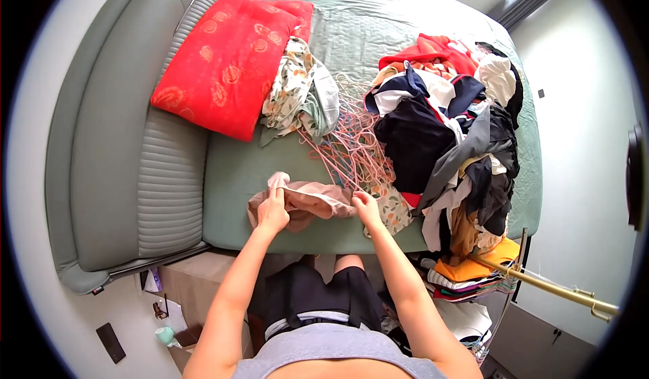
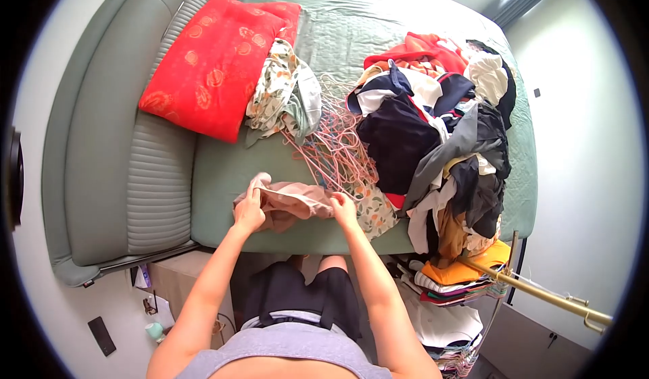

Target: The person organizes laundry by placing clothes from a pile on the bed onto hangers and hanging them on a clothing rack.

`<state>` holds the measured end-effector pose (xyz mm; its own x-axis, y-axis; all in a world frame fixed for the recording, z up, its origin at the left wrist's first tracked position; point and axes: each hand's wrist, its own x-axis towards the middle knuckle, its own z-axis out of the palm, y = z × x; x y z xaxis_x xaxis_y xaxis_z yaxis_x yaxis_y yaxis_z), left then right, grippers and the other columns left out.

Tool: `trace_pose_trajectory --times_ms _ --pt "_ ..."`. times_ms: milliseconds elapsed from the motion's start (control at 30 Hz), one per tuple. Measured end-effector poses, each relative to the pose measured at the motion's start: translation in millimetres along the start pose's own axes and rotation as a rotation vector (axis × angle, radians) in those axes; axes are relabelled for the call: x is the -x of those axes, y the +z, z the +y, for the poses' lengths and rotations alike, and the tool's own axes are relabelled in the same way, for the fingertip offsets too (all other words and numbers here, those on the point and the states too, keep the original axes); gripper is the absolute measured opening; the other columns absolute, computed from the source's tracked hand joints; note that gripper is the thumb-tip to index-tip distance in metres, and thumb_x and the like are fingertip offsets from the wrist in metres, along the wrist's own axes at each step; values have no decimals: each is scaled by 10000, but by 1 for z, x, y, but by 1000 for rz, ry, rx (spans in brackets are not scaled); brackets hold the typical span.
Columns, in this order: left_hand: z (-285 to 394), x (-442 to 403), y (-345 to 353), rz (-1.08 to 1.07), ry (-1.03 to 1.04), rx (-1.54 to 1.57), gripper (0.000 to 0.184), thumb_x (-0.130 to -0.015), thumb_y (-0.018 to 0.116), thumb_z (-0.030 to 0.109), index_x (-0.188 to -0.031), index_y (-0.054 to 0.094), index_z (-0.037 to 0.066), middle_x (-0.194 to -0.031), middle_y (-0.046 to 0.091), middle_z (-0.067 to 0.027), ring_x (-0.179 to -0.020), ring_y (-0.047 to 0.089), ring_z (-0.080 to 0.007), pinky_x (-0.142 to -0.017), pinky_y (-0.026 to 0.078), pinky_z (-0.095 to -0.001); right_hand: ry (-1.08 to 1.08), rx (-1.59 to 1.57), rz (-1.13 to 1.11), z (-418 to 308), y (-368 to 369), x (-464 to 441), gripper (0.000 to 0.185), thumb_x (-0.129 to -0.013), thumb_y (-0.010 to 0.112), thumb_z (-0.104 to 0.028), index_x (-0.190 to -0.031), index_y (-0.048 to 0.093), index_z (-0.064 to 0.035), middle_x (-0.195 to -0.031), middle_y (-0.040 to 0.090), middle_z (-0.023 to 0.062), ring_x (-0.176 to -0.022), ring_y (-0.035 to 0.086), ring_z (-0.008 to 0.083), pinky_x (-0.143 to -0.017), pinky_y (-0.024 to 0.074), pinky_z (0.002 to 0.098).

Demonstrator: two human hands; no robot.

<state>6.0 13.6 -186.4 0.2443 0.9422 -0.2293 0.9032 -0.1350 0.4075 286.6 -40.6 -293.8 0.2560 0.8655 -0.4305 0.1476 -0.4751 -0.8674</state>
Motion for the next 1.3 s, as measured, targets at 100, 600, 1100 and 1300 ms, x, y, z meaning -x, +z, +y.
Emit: trace_pose_trajectory --times_ms 100,600,1100,1300 --pt "3 1 13 15 -90 132 633 -690 446 -38 -1309 320 -7 -1364 353 -195 -980 536 -439 -803 465 -464 103 394 252 34 -16 -39 403 -759 609 -199 -1116 563 -17 -1042 614 162 -986 584 273 -856 455 343" --pt "10 -5 41 70 -219 297 469 -870 496 156 -1296 339 38 -1252 454 -217 -1025 507 -439 -811 454 -459 -98 247 324 9 -36 -62 226 -877 581 -261 -913 661 -53 -577 548 -1 -537 465 60 -503 376 252" --pt "54 -14 21 116 -63 323 589 -695 433 -5 -1280 370 24 -1260 456 -197 -1025 518 -415 -824 465 -444 -141 -246 491 -16 -73 -23 198 -888 576 -162 -945 640 17 -679 558 -41 -598 447 23 -536 374 203" --pt "51 -10 -1 219 -70 390 488 -734 444 6 -1222 418 -4 -1219 475 -218 -1040 506 -420 -858 445 -432 -94 -549 460 -33 -57 8 170 -911 551 -166 -937 632 -19 -586 434 -71 -475 335 9 -425 241 183"
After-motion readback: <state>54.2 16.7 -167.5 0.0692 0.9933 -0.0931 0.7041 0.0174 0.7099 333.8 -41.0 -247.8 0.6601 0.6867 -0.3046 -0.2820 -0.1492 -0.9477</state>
